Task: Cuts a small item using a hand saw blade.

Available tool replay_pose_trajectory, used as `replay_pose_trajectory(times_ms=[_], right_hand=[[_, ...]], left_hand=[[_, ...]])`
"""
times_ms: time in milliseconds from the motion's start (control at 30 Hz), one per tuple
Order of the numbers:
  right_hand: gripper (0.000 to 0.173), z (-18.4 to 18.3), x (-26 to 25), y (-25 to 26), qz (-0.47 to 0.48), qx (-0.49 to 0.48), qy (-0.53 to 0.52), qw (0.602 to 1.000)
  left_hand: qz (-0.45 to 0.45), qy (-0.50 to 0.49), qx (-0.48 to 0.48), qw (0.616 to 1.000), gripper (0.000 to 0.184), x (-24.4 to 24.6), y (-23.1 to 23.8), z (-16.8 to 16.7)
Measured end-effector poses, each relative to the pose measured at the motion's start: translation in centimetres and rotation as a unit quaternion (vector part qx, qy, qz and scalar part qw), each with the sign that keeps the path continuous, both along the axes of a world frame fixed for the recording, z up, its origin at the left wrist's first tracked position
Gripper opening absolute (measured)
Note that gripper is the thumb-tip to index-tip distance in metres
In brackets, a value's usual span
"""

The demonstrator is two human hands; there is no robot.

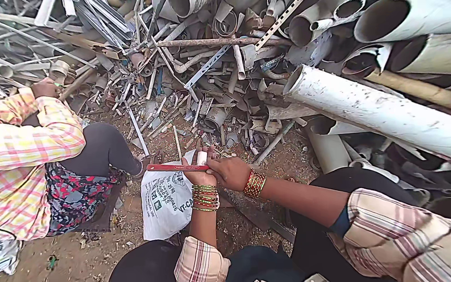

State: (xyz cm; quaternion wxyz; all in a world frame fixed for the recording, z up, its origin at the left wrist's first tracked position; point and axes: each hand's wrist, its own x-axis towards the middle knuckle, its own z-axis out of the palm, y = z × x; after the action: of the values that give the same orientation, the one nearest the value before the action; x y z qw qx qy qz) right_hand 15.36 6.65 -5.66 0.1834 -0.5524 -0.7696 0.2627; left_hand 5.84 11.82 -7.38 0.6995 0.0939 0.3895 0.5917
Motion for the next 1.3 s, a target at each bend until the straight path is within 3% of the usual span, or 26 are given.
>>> replay_pose_trajectory(times_ms=[167,333,500,633,767,867,933,1000,1100,1300], right_hand=[[0.034,-0.4,0.9,-0.3,-0.043,0.105,0.073,0.991],[0.040,-0.1,1.7,0.6,-0.111,0.012,0.077,0.991],[0.038,0.4,2.8,0.8,-0.120,0.025,0.069,0.990],[0.038,0.3,2.9,0.5,-0.123,0.044,0.064,0.989],[0.040,0.2,2.6,0.2,-0.122,0.027,0.079,0.989],[0.040,0.3,2.6,0.0,-0.122,0.022,0.097,0.988],[0.039,0.4,2.7,0.0,-0.133,0.016,0.126,0.983],[0.037,0.2,2.8,0.1,-0.153,-0.001,0.171,0.973],[0.036,0.2,3.2,0.2,-0.184,-0.032,0.222,0.957],[0.035,0.4,3.6,0.3,-0.187,-0.033,0.223,0.956]], left_hand=[[0.013,-0.002,0.002,1.000,0.060,0.6,-0.4,1.6],[-0.027,0.033,0.009,0.999,0.062,1.3,-1.1,1.8],[-0.107,0.104,0.101,0.984,0.027,1.4,-0.7,0.5],[-0.113,0.092,0.110,0.983,0.023,1.6,-0.7,0.2],[-0.058,0.119,0.053,0.990,0.035,2.5,-1.4,1.3],[-0.045,0.177,0.118,0.976,0.055,2.7,-1.7,1.0],[-0.032,0.223,0.157,0.962,0.058,2.9,-1.7,0.6],[-0.034,0.262,0.194,0.945,0.050,2.9,-1.8,0.1],[-0.029,0.271,0.229,0.934,0.024,3.3,-1.8,-0.4],[-0.057,0.212,0.156,0.963,0.017,2.9,-1.2,0.0]])
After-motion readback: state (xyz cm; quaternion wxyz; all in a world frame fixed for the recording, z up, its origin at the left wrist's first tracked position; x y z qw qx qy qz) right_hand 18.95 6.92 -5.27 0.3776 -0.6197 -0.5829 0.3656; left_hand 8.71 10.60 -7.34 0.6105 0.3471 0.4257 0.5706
